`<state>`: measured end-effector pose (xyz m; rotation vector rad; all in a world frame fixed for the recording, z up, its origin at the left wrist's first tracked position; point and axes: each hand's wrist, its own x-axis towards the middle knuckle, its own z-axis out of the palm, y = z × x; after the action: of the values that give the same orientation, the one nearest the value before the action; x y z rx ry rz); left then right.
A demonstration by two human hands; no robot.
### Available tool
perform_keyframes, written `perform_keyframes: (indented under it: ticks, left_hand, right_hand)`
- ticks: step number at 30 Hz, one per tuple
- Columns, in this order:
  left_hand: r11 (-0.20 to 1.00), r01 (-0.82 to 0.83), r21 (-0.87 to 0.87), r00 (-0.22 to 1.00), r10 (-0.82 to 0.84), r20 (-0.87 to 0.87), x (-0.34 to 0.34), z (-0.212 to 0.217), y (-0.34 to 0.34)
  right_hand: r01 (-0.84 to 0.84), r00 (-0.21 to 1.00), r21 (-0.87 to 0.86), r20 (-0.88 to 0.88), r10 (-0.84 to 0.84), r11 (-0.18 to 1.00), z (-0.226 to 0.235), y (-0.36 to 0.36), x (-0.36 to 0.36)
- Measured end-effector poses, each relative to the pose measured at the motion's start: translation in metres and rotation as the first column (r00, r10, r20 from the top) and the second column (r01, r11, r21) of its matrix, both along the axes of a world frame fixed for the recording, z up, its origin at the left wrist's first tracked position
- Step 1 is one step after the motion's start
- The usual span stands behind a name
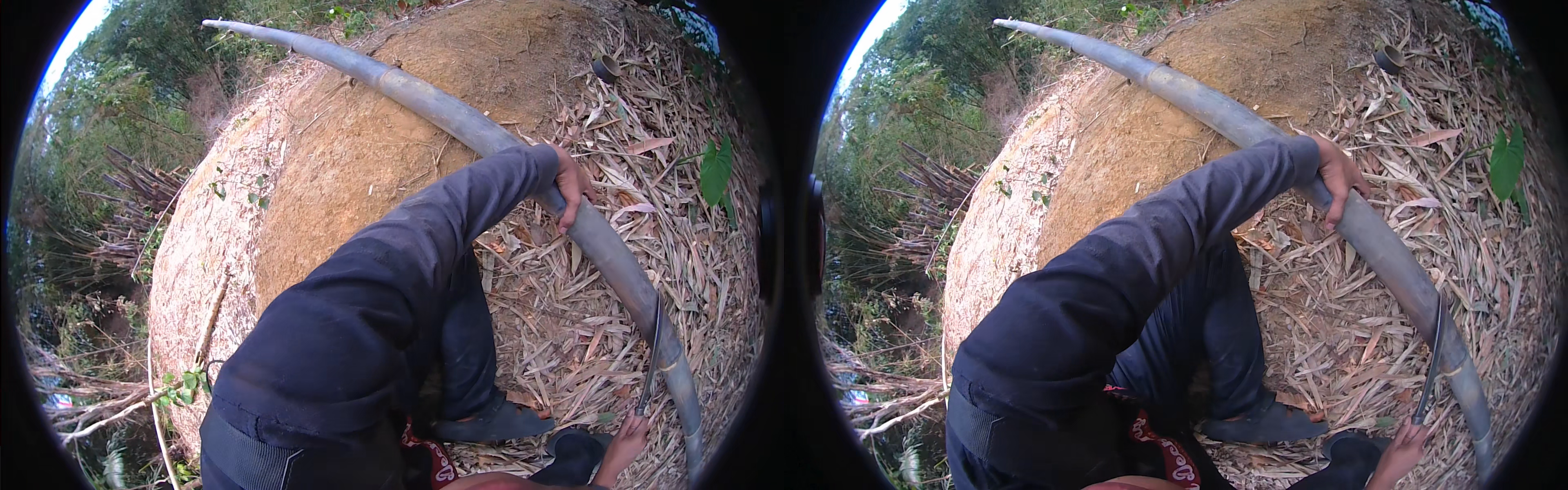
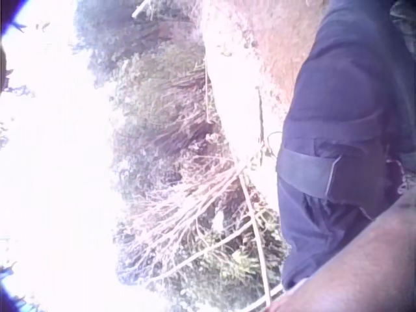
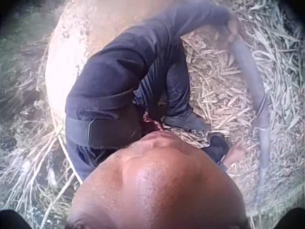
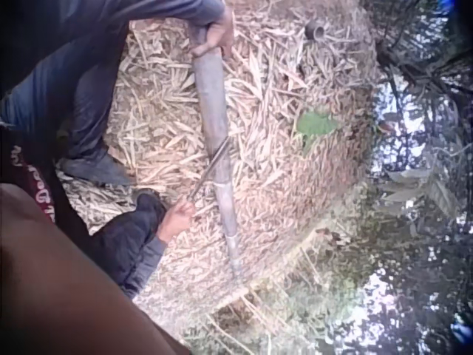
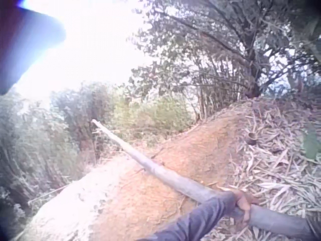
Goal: The person sits on the ground in a wooded area and uses a machete to cut a long bamboo pole. They repeatedly strike the bamboo to make a cut, then use the machete to pry and split the bamboo into sections.
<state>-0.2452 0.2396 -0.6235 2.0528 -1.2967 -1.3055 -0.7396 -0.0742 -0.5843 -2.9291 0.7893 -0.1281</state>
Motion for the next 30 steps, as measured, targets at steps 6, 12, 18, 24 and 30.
perform_keyframes:
  ticks: [6,12,18,24,30]
  left_hand:
    - [1.000,-0.018,0.001,0.999,0.018,0.051,-0.002,0.016,-0.022]
    - [0.993,-0.028,-0.118,0.974,0.054,0.220,-0.011,0.003,-0.009]
    - [0.976,0.023,-0.218,0.974,0.027,0.224,-0.015,0.007,-0.012]
    - [0.968,0.047,-0.247,0.942,0.039,0.332,-0.031,0.008,-0.012]
    - [0.955,0.017,-0.298,0.935,0.090,0.344,-0.029,0.004,-0.003]
  right_hand:
    - [0.185,0.971,0.081,0.140,-0.195,0.979,-0.017,-0.035,-0.014]
    - [0.095,0.994,-0.204,-0.034,-0.104,0.974,0.008,-0.006,0.037]
    - [0.261,0.965,-0.083,0.052,-0.257,0.962,0.008,-0.004,0.027]
    - [0.381,0.925,-0.088,0.054,-0.377,0.921,0.004,-0.018,-0.002]
    - [0.040,0.999,-0.234,0.033,-0.033,0.971,0.004,0.006,-0.017]
